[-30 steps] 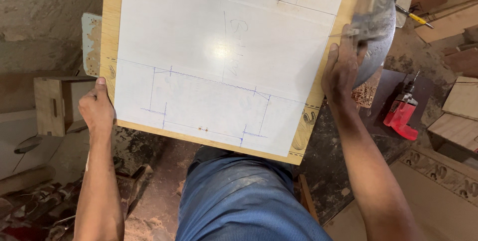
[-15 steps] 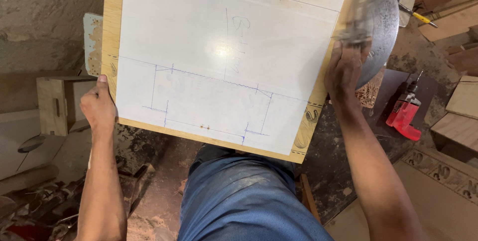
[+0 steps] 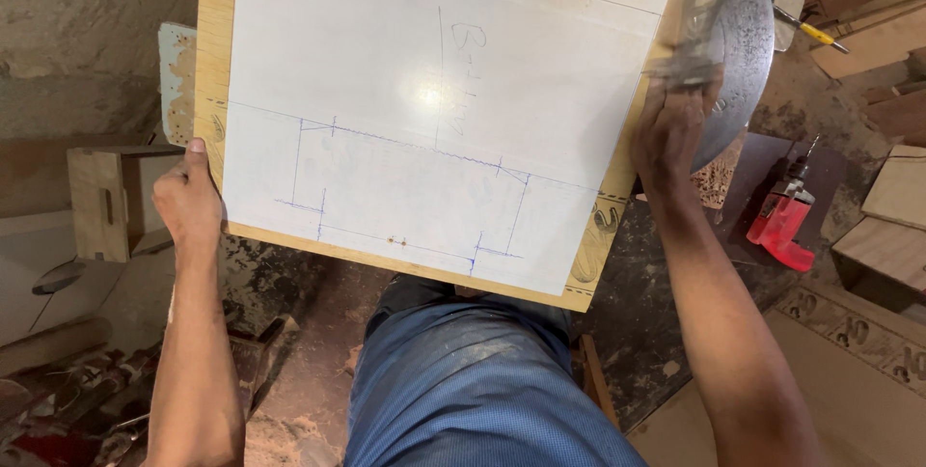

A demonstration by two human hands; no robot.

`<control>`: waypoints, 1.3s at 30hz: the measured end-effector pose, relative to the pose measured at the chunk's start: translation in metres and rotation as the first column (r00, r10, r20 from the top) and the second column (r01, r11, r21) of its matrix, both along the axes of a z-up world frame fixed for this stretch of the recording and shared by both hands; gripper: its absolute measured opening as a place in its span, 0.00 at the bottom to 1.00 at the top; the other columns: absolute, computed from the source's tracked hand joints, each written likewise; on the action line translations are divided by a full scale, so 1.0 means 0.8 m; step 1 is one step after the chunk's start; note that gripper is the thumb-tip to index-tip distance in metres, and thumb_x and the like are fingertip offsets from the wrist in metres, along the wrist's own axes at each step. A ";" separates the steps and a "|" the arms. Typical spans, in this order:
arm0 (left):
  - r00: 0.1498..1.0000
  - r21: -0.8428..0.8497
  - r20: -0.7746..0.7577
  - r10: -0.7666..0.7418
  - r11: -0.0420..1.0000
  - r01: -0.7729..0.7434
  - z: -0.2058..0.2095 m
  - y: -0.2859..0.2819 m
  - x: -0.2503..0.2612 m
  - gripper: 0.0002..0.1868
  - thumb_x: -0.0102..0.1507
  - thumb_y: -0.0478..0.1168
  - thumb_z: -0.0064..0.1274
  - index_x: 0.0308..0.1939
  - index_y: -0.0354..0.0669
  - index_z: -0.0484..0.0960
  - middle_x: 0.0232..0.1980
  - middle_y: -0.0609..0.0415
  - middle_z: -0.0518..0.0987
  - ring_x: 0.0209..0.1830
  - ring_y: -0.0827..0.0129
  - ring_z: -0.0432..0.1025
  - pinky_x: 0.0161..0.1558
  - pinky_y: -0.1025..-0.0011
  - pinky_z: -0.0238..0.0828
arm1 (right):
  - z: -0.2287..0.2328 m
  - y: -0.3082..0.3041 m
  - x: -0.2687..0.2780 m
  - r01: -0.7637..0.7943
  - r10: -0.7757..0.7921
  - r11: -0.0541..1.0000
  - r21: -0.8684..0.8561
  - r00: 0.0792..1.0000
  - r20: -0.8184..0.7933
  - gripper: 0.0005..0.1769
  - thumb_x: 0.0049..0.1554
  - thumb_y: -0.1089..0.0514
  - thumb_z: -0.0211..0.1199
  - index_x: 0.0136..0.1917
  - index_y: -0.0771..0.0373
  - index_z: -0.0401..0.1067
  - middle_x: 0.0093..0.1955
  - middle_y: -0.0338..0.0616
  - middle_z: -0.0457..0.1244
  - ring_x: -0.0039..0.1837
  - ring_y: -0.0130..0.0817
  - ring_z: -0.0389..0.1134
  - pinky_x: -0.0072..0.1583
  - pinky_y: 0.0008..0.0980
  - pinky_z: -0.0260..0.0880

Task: The person uses a circular saw to cut a large white board with blue markings along a straight line. They guide the saw with both hands, repositioning the board as needed to complete the cut.

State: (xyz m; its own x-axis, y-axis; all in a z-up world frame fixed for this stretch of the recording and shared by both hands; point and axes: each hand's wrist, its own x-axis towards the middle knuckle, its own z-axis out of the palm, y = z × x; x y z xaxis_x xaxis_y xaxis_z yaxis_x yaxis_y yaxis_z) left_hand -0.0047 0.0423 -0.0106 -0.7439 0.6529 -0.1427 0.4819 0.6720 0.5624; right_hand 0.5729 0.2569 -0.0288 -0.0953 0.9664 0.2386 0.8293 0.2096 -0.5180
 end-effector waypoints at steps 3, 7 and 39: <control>1.000 -0.011 -0.021 -0.003 1.000 0.003 0.002 0.005 0.000 0.32 0.77 0.55 0.49 0.34 0.27 0.84 0.26 0.44 0.78 0.25 0.62 0.70 0.34 0.57 0.65 | 0.000 0.000 0.002 -0.045 0.043 0.997 0.062 0.999 0.031 0.21 0.70 0.65 0.45 0.73 0.78 0.62 0.70 0.64 0.62 0.79 0.57 0.55 0.83 0.58 0.38; 0.999 -0.057 0.017 0.034 0.998 -0.033 0.004 0.008 0.000 0.34 0.78 0.56 0.48 0.32 0.26 0.83 0.25 0.41 0.76 0.25 0.60 0.67 0.34 0.55 0.63 | 0.002 -0.001 0.002 -0.059 0.055 0.990 0.124 0.998 0.034 0.26 0.69 0.67 0.47 0.77 0.82 0.60 0.72 0.71 0.60 0.75 0.61 0.55 0.76 0.54 0.50; 0.999 -0.005 0.038 0.036 0.999 -0.036 0.019 0.031 0.015 0.33 0.77 0.54 0.48 0.30 0.27 0.82 0.25 0.44 0.76 0.25 0.63 0.66 0.33 0.57 0.62 | 0.001 0.030 -0.002 0.060 -0.075 0.994 -0.096 0.984 -0.160 0.26 0.77 0.55 0.38 0.85 0.63 0.50 0.80 0.67 0.55 0.81 0.57 0.55 0.78 0.53 0.60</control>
